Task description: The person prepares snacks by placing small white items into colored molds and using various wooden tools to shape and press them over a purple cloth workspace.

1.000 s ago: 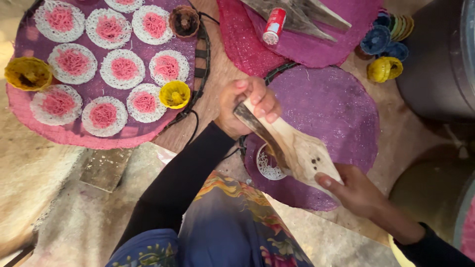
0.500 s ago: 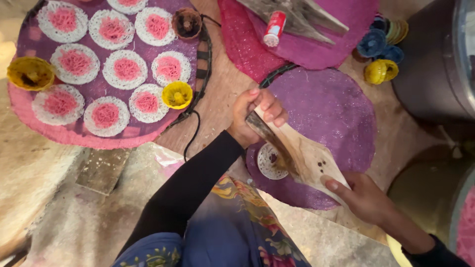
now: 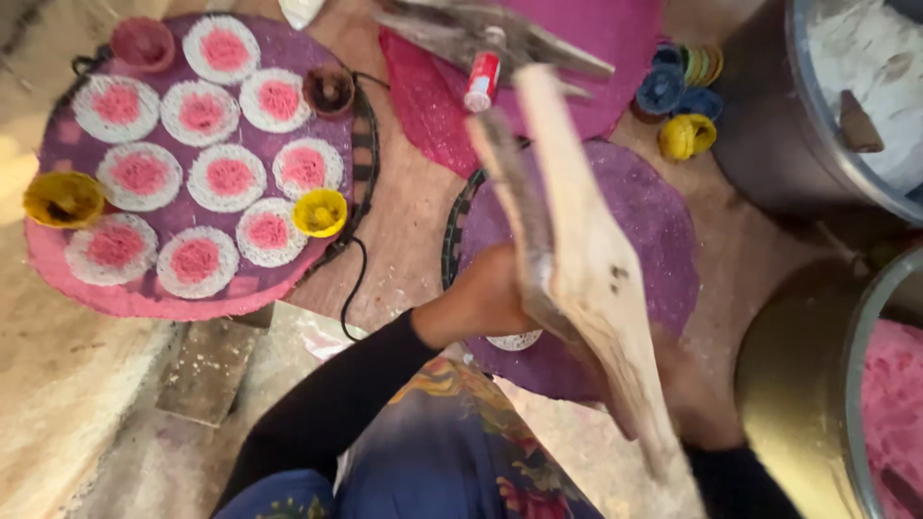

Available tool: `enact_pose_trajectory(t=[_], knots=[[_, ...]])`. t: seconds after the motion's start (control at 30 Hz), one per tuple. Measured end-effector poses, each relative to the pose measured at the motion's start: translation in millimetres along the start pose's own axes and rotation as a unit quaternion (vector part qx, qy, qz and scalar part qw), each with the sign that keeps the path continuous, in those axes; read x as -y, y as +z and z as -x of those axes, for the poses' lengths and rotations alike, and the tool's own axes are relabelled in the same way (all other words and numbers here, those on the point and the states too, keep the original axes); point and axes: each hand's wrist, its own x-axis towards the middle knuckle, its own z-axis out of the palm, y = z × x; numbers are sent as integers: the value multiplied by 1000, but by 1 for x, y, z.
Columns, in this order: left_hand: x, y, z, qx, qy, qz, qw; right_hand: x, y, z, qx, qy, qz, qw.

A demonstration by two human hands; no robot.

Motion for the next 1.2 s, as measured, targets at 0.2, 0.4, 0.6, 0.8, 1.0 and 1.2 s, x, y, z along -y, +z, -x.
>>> enact_pose_trajectory(t=[0.2,0.4,0.6,0.8,1.0,1.2], knots=[[0,-27,34,-121,-31,55,991,21,55,-47,-47,-123,155,979],[-1,-32,44,-131,-39,27,990,-9,76,-60,-53,-160,157,973],[3,-33,50,-163,-39,-12,986,-12,60,-58,-19,-177,189,966],[2,-37,46,-213,-59,53,974,-17,37,-114,-172,-219,177,944],[-3,-47,43,-244,-64,-1,968,7,21,-144,-152,-253,288,911],[-20,-49,17,-250,-49,-125,959,15,-83,-100,126,-67,-338,930]])
